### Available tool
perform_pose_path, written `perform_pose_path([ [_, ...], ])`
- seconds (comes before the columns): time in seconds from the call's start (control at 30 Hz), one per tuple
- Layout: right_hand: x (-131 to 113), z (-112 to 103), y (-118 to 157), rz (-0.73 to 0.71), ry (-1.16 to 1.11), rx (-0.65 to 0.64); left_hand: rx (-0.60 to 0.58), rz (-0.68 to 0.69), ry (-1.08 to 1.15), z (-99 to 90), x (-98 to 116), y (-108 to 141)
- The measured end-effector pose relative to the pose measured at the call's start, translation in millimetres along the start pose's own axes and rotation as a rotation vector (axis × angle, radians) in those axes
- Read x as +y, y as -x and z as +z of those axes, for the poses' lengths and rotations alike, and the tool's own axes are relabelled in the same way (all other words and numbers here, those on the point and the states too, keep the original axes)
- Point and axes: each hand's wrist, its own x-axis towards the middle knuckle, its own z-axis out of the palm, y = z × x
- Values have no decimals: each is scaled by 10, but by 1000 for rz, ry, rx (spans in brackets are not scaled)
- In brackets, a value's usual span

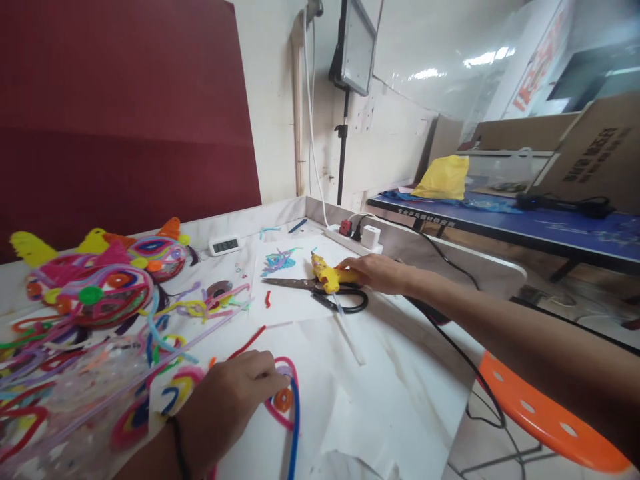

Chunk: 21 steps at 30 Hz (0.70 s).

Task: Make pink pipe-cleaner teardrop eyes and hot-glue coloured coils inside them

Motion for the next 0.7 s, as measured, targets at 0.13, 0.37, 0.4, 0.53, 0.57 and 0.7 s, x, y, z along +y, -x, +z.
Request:
perform_pose_path([
  [0.13,199,-62,40,59,13,30,27,-2,-2,3,17,-1],
  [0.37,457,-65,159,136,91,25,-13,-21,-8,-7,28,-1],
  [0.4,414,-77,170,142,101,33,-20,-27,-6,-9,27,-2],
  [0.53,25,-147,142,96,91,74,-41,-31,-9,-1,16,-2],
  [0.57,-94,-152,115,54,70,50,-44,-33,-11,4,14,-1],
  [0.7,-467,-77,-27,0,46,-59,-27,-32,-30,22,16,8],
])
